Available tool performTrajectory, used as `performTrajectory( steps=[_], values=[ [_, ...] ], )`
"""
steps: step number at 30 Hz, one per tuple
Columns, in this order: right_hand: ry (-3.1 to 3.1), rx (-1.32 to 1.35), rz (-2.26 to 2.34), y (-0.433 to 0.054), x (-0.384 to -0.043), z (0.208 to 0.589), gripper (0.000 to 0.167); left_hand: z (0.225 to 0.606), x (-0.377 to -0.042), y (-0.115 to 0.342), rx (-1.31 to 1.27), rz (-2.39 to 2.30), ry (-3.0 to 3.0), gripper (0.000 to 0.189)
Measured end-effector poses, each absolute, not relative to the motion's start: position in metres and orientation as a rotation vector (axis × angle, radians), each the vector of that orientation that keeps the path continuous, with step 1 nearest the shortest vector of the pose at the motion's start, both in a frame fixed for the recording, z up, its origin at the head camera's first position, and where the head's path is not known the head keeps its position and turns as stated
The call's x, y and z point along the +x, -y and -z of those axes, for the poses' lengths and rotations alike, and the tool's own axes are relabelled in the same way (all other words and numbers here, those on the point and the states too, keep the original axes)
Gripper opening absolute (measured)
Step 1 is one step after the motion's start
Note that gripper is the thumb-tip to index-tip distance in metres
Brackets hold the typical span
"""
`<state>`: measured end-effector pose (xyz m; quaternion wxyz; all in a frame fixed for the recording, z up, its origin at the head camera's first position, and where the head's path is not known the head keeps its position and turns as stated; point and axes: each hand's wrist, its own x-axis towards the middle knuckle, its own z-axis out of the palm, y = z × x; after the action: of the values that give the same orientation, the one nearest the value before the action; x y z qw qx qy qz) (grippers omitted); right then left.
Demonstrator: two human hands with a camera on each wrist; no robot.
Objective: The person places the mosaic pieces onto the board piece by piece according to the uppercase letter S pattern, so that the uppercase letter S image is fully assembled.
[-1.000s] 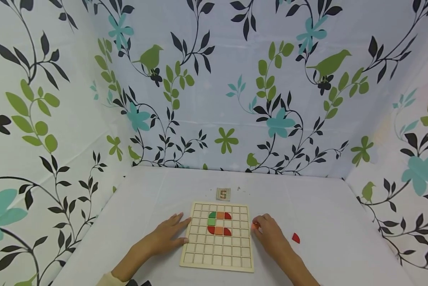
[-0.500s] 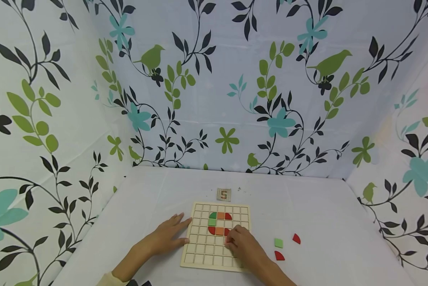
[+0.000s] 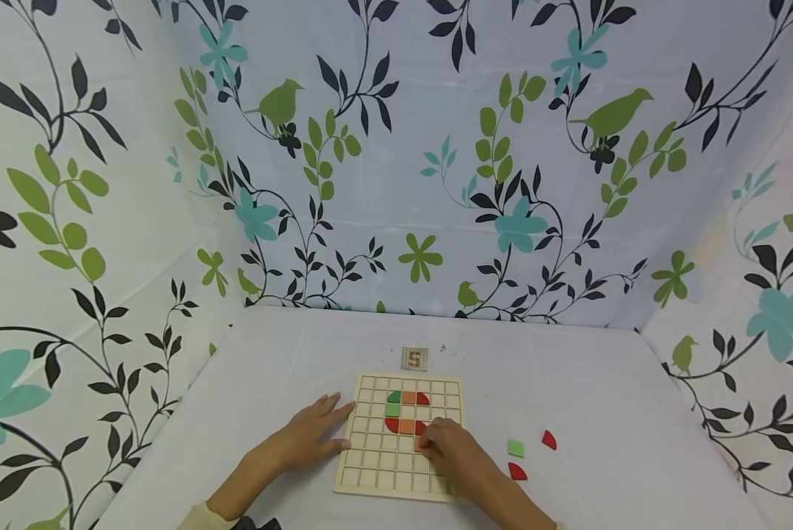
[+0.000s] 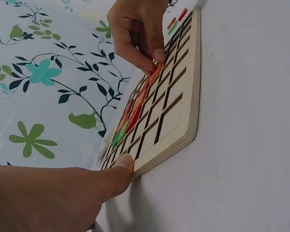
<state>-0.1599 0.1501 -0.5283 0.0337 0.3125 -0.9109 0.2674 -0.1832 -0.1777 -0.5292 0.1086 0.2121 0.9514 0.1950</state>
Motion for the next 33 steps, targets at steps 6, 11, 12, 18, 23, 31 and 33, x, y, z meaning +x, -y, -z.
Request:
performTrajectory(
  steps=[6, 11, 12, 18, 23, 31, 33],
  values=[
    [2.798, 0.957, -0.807, -0.149, -0.161, 0.531, 0.01, 0.531, -0.182, 0.178, 0.609, -0.605, -2.779, 0.075],
    [2.79, 0.947, -0.8, -0.149, -0.16, 0.532, 0.01, 0.53, -0.182, 0.177, 0.621, -0.587, -2.787, 0.075],
    [2.78, 0.951, -0.797, -0.148, -0.161, 0.531, 0.011, 0.53, -0.182, 0.177, 0.619, -0.59, -2.787, 0.075],
    [2.779, 0.962, -0.77, -0.149, -0.162, 0.529, 0.009, 0.529, -0.183, 0.178, 0.622, -0.578, -2.797, 0.074],
    [2.857, 0.846, -0.771, -0.16, -0.163, 0.523, 0.005, 0.529, -0.183, 0.178, 0.633, -0.576, -2.801, 0.074],
    [3.034, 0.355, -0.821, -0.231, -0.171, 0.512, 0.029, 0.528, -0.184, 0.179, 0.634, -0.575, -2.788, 0.075],
    [3.08, 0.307, -0.774, -0.256, -0.173, 0.509, 0.036, 0.528, -0.184, 0.178, 0.631, -0.575, -2.785, 0.075]
  ],
)
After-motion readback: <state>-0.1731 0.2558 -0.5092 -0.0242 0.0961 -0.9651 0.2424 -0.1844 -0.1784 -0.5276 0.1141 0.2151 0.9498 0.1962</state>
